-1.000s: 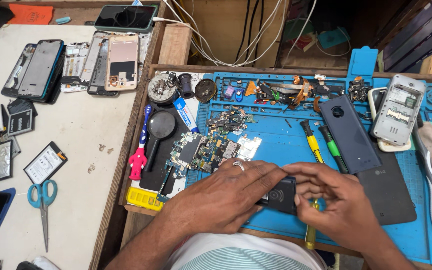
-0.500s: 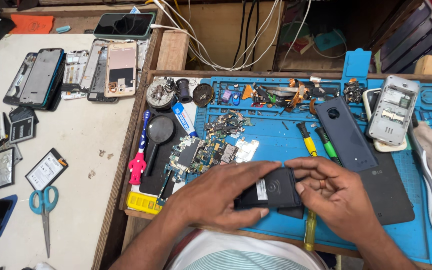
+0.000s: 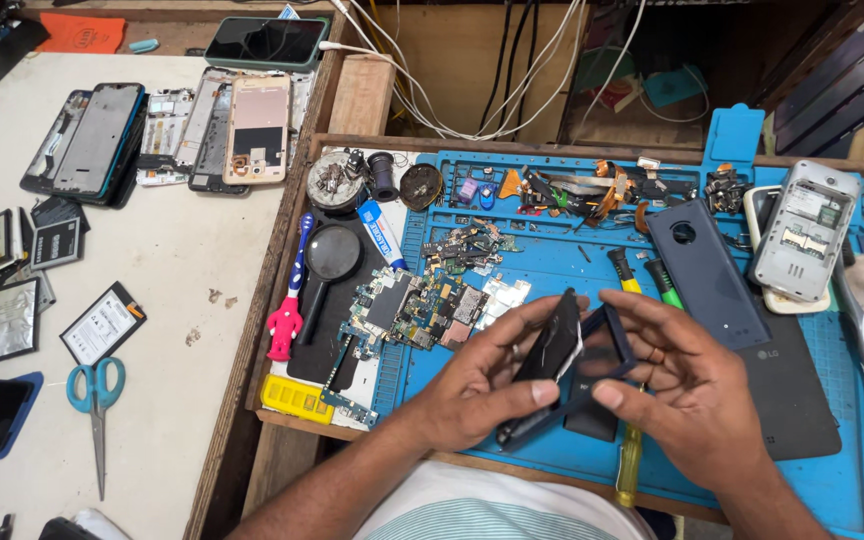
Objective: The person disassembles a mobile phone, removes the back cover, and uses a screwdriver to work on the internal components. They handle the phone casing, battery, and circuit board while performing the repair.
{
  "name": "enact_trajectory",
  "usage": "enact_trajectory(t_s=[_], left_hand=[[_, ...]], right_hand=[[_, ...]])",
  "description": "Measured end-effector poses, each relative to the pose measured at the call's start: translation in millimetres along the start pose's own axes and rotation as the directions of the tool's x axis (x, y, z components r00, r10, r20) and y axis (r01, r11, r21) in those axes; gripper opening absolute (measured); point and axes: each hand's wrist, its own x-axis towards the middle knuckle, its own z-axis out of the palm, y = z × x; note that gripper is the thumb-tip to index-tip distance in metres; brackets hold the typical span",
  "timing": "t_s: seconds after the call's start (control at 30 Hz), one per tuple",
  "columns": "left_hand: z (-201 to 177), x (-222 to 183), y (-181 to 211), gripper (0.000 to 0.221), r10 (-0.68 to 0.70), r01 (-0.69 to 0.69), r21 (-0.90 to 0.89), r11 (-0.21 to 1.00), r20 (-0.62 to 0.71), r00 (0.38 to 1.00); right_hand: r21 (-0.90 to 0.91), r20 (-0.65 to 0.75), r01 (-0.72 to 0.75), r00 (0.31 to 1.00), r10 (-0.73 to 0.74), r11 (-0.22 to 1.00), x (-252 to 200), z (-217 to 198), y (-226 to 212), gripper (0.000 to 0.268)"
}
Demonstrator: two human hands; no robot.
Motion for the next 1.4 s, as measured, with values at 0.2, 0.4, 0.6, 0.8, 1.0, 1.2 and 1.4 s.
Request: enact_trajectory(t_s=[0.2,0.4,0.6,0.8,1.0,1.2,1.4], left_hand=[[-7.1,5.0,-5.3,0.069,-0.005,-0.046,-0.308,0.950,-0.162,0.987],[-12.8,11.8,-2.1,0.064,-0.058,-0.075,-0.557,0.827,-0.219,0.974],[-24.5,12.0,-4.6,0.072,-0.096,-0.066,-0.578,0.813,-0.245,0.965],[-27.9,10.4,-10.2,0.078,-0.116,-0.065,-0.580,0.812,-0.270,0.956],[-26.9,11.2,-11.9,0.075,-0.126,-0.070,-0.553,0.830,-0.308,0.943],[-27.3,10.1,-11.1,0.077,-0.063,-0.098,-0.521,0.848,-0.284,0.957],[-28.2,9.1,-9.3,0.075,-0.086,-0.070,-0.496,0.865,-0.286,0.954]], right_hand=[[0.148,-0.078,0.205,0.978,-0.195,0.968,-0.7,-2.5,3.4,0.071],[0.154,-0.182,0.287,0.949,-0.258,0.945,0.1,5.5,-8.3,0.073],[0.177,-0.220,0.113,0.973,-0.073,0.978,2.7,7.3,-23.3,0.065],[0.303,-0.234,-0.043,0.965,0.118,0.952,6.2,5.5,-24.6,0.062],[0.343,-0.235,0.010,0.969,0.075,0.939,9.1,3.3,-26.8,0.055],[0.129,-0.258,0.099,0.964,-0.063,0.987,6.2,16.7,-21.7,0.062],[0.110,-0.133,0.045,0.991,-0.031,0.993,4.6,20.8,-14.0,0.064]])
